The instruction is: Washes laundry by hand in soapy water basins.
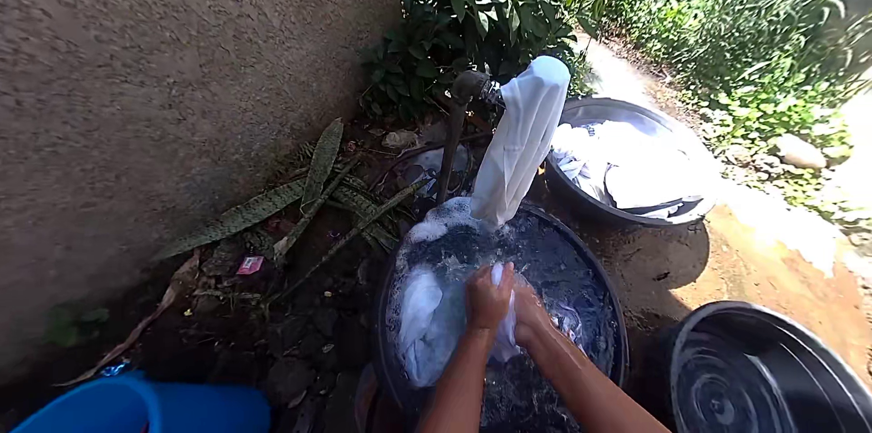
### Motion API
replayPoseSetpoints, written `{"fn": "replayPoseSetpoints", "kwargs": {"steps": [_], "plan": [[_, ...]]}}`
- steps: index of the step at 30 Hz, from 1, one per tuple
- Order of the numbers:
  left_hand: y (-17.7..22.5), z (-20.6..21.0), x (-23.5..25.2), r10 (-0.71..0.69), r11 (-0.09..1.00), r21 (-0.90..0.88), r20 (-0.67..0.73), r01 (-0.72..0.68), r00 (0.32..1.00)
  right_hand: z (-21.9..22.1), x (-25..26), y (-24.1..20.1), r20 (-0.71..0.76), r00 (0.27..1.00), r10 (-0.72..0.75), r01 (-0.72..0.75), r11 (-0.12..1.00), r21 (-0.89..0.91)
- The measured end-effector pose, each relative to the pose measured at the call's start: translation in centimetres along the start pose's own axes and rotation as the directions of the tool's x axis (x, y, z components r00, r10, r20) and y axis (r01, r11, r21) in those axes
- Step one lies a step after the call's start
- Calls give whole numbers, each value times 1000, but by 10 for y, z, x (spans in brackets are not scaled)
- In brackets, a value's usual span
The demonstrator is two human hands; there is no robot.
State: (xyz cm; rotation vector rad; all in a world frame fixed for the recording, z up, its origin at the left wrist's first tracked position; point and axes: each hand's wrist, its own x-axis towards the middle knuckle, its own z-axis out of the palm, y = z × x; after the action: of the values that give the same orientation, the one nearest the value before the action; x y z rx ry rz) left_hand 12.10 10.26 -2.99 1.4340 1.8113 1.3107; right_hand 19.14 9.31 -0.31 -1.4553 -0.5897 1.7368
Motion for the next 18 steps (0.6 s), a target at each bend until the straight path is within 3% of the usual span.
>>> {"fn": "replayPoseSetpoints", "kwargs": {"steps": [3, 6, 9, 11, 12, 13, 14, 15, 16, 18], "plan": [[-54, -18, 26, -168, 960, 260, 224, 107, 960, -34, 8, -9, -72, 992, -105, 93, 984, -153], [-89, -20, 21, -194, 939, 320, 185, 127, 963, -70, 28, 0, 4, 980, -199, 172, 837, -520], [-97, -5, -3, -70, 902, 431, 99, 21, 993, -82, 41, 22, 97, 988, -119, 147, 540, -829], [-96, 0, -20, -68, 855, 516, 213, -53, 975, -80, 47, 41, 126, 989, -74, 141, 272, -952], [-89, -4, -24, -191, 830, 556, 355, -43, 915, -79, 47, 47, 146, 989, -32, 149, 152, -977], [-79, -13, -23, -341, 810, 586, 502, -23, 795, -80, 45, 49, 180, 983, 33, 178, 67, -982], [-73, -20, -16, -433, 815, 579, 608, 1, 665, -79, 44, 44, 211, 974, 89, 211, 0, -977], [-73, -26, -5, -455, 841, 539, 668, 39, 589, -79, 44, 32, 231, 966, 114, 237, -42, -971], [-72, -34, 6, -448, 868, 486, 686, 97, 573, -80, 44, 17, 246, 965, 94, 250, -35, -968], [-61, -58, 28, -443, 893, 384, 668, 232, 598, -82, 34, -21, 225, 974, 14, 220, 161, -962]]}}
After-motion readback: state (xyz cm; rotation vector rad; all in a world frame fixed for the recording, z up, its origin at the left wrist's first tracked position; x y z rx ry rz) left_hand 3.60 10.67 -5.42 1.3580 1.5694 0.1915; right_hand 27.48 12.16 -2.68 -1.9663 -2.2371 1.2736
